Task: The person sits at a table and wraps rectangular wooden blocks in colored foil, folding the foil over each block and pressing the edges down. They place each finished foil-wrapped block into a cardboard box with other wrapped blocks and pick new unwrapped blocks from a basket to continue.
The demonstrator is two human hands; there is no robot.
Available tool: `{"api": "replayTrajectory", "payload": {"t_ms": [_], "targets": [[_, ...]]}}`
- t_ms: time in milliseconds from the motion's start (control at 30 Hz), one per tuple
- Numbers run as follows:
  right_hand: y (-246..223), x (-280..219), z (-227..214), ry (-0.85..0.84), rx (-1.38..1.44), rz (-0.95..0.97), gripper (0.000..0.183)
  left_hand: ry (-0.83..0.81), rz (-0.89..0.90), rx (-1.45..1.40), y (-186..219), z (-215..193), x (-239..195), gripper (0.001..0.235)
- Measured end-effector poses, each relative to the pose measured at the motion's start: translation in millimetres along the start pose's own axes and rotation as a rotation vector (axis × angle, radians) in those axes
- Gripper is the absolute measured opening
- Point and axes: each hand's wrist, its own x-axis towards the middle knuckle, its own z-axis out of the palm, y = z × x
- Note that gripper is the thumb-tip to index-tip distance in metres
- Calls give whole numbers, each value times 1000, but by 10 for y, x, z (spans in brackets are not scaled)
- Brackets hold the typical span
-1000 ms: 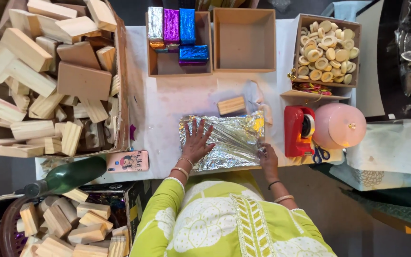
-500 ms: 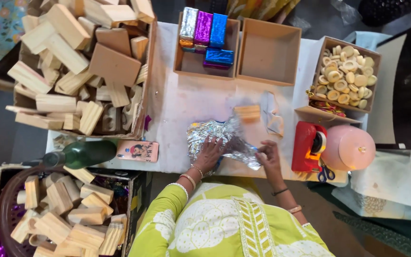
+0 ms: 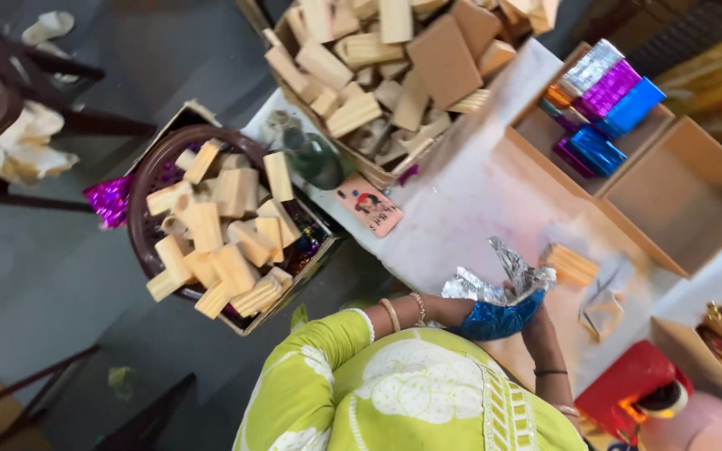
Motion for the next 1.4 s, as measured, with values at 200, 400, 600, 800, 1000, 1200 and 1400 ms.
{"api": "replayTrajectory", "payload": {"t_ms": [200,400,600,800,1000,1200,1400], "targets": [[378,271,-115,-269,45,24,40,45,-51,-11,96,-299,-469,37],[-218,389,311,-234,32,-154,30,570,40,-798,1032,-260,-1070,45],[-852,103,948,-178,-132,-236,43,751,12,-95,1967,-341,-1106,36],[-500,444,502,-152,192,-345,27,985,20,25,1904,-545,-1015,11],[-1174,-1,954,-159,-251,-288,55,1063,307,925,2897,-514,-831,22],[-515,432,184,-44,-927,-499,30,784,287,714,2440,-723,-763,21],[-1000,7,613,-133,-512,-396,27,728,223,636,2622,-693,-576,52]]}}
